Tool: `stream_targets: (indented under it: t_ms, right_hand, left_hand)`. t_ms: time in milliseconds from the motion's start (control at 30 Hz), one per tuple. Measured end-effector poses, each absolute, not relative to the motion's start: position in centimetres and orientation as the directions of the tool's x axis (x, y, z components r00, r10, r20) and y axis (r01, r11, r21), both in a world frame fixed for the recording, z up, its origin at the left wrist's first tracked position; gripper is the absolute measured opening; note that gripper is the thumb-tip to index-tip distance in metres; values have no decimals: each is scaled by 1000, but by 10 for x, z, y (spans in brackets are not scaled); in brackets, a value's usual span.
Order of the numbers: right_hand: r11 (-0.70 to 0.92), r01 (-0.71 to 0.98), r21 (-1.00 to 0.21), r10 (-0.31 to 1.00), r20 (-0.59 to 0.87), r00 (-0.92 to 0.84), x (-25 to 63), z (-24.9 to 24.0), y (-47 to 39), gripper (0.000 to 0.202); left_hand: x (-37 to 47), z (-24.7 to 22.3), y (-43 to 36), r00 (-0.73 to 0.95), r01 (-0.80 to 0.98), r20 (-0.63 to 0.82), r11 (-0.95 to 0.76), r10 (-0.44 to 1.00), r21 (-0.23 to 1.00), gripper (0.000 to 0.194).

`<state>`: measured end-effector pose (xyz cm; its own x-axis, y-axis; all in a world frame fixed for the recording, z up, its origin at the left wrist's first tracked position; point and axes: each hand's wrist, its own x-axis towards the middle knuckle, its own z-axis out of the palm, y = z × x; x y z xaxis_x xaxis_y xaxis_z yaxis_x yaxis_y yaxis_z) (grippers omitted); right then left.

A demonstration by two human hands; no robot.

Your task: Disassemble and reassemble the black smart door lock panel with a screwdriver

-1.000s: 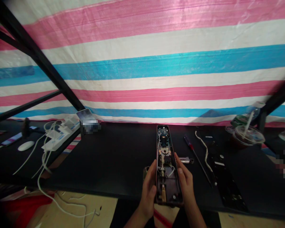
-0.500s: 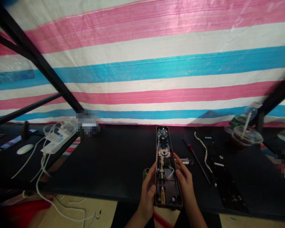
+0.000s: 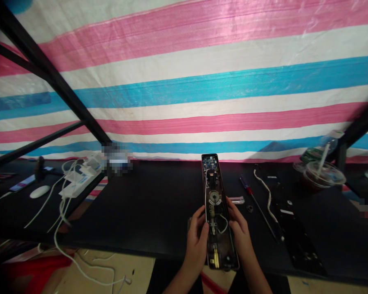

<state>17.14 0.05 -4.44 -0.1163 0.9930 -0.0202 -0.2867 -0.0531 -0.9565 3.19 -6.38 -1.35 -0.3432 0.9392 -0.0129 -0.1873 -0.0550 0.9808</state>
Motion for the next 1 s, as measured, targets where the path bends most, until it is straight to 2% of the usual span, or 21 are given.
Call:
stream_targets:
  t_ms: [267,533,700,767,900,1000]
  right_hand:
    - [-120,-267,-956,992,-105,-73,166,-36,-5,69]
    - [4,-181,-984,999,10,-32,165,-45,-2,61]
    - [3,-204,-979,999,11,-42,166,-47,-1,59]
    - [15,-195,-981,999,24,-45,168,-49,1,57]
    - [50,-177,-983,998,56,-32,172,-52,3,50]
    - [57,-169,-984,998,62,-23,174,-52,3,45]
  left_hand:
    - [34,-22,-64,-349,-176,-18,-47,937,983,38]
    - [35,-17,-63,-387,-154,-12,-52,922,987,36]
    - [34,-21,-62,-372,-199,-10,-69,928,978,35]
    - [34,-22,-62,-348,-267,-27,-72,937,961,38]
    - [33,-22,-64,-315,-414,-89,-53,945,909,55]
    - [32,-18,-65,-321,-409,-64,-77,945,909,58]
